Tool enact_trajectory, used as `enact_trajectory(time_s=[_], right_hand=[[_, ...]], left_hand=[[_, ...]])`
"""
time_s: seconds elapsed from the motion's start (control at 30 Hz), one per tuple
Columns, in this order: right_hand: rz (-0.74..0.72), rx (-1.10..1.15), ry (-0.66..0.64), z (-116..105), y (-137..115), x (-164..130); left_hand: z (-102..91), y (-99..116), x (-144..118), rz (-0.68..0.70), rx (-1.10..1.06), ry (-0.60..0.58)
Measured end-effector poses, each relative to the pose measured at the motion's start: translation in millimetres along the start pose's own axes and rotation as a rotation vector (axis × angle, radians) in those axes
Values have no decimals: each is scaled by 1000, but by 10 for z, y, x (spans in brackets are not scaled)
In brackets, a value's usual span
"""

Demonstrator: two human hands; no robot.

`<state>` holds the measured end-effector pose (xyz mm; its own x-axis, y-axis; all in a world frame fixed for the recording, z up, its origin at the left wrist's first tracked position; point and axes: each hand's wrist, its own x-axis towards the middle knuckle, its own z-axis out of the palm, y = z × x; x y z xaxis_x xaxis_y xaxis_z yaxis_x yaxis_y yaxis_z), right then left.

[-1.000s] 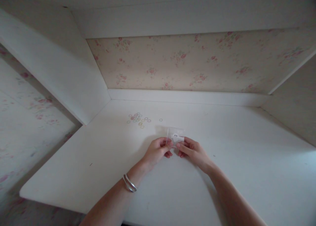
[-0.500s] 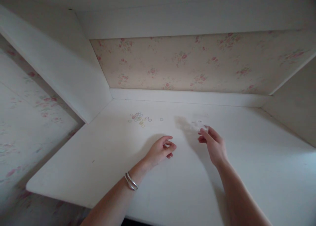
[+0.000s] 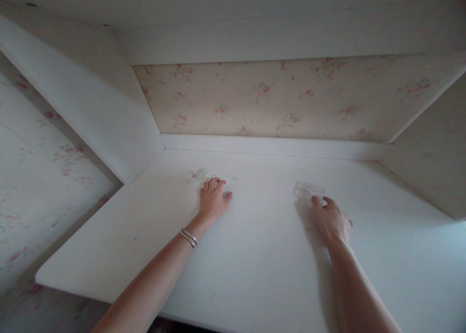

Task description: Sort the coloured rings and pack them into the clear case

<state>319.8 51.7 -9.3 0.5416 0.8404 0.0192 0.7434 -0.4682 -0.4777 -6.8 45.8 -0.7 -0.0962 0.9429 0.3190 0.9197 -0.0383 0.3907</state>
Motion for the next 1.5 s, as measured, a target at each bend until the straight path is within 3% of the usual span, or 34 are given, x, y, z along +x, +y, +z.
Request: enact_trajectory(time_s=[0.13,0.27,0.37,0.53,0.7,0.8,0.9,1.03,1.13,1.33,1.4,1.5], right_hand=[[-27,6,113,-35,-75,-88],[-179,52,219,-27,-164,-182],[-263,100,193,28,-214,-225],[-282,148,145,116,-245,-237],[-307,166,119,125,-247,-245],[-299,186,117,118,-247,-251],[-296,207,105,127,-249,-251],[-284,227,95,151,-255,-245],[-287,222,101,162,-257,-261],[-539,-44,247,183,-228,-329],[-594,-138,204,194,-195,-314],[-551,-184,123,198,-128,-251]], left_hand=[[48,-117,292,-159,246,-1],[150,-248,531,-291,244,-102],[223,-283,639,-262,232,-147],[334,-180,734,-189,249,-203],[346,-129,817,-190,257,-170],[269,-311,855,-158,262,-129],[149,-665,885,-153,250,-17],[-37,-1147,920,-96,148,-122],[-170,-1373,931,-75,106,-142],[-328,-1532,871,-155,36,-100],[-308,-1506,809,-149,14,-113],[-202,-1390,688,-40,32,-190]])
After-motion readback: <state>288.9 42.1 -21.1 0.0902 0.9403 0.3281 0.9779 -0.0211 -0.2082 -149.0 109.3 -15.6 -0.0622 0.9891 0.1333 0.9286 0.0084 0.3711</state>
